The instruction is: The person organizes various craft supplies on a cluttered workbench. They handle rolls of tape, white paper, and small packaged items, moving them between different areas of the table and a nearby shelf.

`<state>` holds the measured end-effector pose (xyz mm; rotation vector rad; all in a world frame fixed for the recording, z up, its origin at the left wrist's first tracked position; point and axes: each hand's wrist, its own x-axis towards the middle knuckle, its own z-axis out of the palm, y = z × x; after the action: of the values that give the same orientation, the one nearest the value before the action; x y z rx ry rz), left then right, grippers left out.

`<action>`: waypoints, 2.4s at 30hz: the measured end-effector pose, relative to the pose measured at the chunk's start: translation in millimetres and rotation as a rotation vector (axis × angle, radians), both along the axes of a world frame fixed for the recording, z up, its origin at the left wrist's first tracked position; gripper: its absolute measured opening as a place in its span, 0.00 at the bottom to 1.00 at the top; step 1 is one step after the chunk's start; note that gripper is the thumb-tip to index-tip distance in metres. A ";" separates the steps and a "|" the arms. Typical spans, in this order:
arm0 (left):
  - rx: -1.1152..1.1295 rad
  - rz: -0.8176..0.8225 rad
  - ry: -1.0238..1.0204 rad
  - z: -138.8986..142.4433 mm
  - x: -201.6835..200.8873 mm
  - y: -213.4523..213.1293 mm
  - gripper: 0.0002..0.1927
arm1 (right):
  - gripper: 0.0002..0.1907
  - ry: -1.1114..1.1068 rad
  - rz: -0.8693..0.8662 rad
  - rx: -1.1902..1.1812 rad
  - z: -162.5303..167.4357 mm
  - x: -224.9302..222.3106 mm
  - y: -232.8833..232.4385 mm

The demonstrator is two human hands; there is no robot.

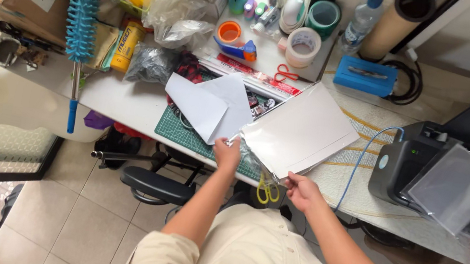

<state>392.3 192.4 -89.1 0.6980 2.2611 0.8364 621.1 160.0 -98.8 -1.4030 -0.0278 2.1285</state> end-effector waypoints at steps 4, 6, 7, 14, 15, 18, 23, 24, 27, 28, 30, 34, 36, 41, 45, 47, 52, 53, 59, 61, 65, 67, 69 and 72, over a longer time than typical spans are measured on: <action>-0.057 -0.095 -0.199 -14.6 -28.4 21.3 0.31 | 0.12 -0.331 -0.126 0.118 -7.6 -3.8 -5.4; -0.037 -0.093 -0.487 -17.3 -31.1 28.4 0.29 | 0.23 -0.435 -0.248 0.113 -4.1 3.9 -8.0; -0.032 -0.094 -0.632 -17.1 -30.4 28.9 0.29 | 0.19 -0.459 -0.202 0.229 -0.9 9.5 -8.8; 0.278 -0.652 -1.093 75.3 -30.1 46.6 0.21 | 0.19 -0.341 -0.217 0.699 91.1 106.9 4.8; 0.367 -0.716 -1.219 92.6 -28.7 57.1 0.24 | 0.21 -0.358 -0.176 0.778 111.7 116.6 7.3; 0.565 -1.022 -1.131 130.0 -16.6 88.1 0.25 | 0.15 -1.013 0.107 0.828 157.8 125.1 15.9; 0.682 -1.086 -0.365 138.3 -3.8 116.0 0.10 | 0.06 -0.836 -0.104 1.018 173.0 116.0 23.6; 0.780 -1.102 -0.198 136.1 -2.8 117.3 0.09 | 0.07 -0.786 -0.138 0.966 169.2 114.4 23.4; 0.693 -1.137 -0.418 134.6 4.4 116.1 0.09 | 0.08 -0.777 -0.188 0.908 155.7 112.6 20.3; 0.645 -1.092 -0.438 137.0 7.1 113.1 0.11 | 0.09 -0.798 -0.197 0.904 151.3 112.4 19.2; 0.555 -1.003 -0.472 147.4 15.5 106.4 0.17 | 0.08 -0.812 -0.306 0.865 143.7 112.7 18.9; 1.192 -1.165 0.274 175.6 20.5 81.0 0.21 | 0.09 -0.779 -0.410 0.838 132.0 115.4 14.9; 1.219 -1.373 0.589 185.0 24.4 72.1 0.23 | 0.10 -0.760 -0.396 0.835 129.8 116.1 12.1; 0.919 -1.617 0.698 183.7 38.6 79.2 0.17 | 0.11 -0.936 -0.386 0.847 146.8 99.9 2.8; 0.810 -1.787 0.551 173.3 42.5 85.4 0.07 | 0.25 -1.906 -0.192 1.266 174.7 68.0 -19.0; 0.770 -1.856 0.505 173.9 42.2 84.2 0.05 | 0.25 -2.127 0.088 1.494 183.8 58.7 -31.8; 0.790 -1.890 0.543 207.8 36.1 76.7 0.04 | 0.09 -1.715 0.424 1.236 189.1 68.2 -46.7; 0.776 -1.881 0.555 219.5 34.8 75.0 0.05 | 0.09 -1.644 0.341 1.227 190.9 73.3 -47.6; 0.450 -1.956 0.495 272.3 52.0 41.3 0.14 | 0.08 -1.499 0.192 1.375 221.5 110.4 -56.2; 0.406 -1.953 0.436 275.2 70.2 32.6 0.12 | 0.08 -1.457 0.205 1.367 225.7 136.1 -56.1; 0.486 -1.794 0.210 268.2 98.2 39.2 0.14 | 0.18 -1.366 -0.303 1.229 196.6 220.0 -66.4; 0.379 -1.652 0.102 258.6 111.0 45.0 0.13 | 0.21 -1.447 -0.528 0.814 159.2 269.7 -65.3; 0.224 -1.470 -0.009 246.0 128.9 51.8 0.10 | 0.33 -1.341 -0.717 0.423 110.5 303.9 -74.8; 0.462 -1.343 -0.492 216.6 174.1 53.8 0.08 | 0.30 -0.682 -0.664 0.184 35.7 337.0 -90.4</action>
<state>566.4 246.1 127.5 1.6758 0.7753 0.6630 958.1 69.6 -63.1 -1.6649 -0.0181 1.0386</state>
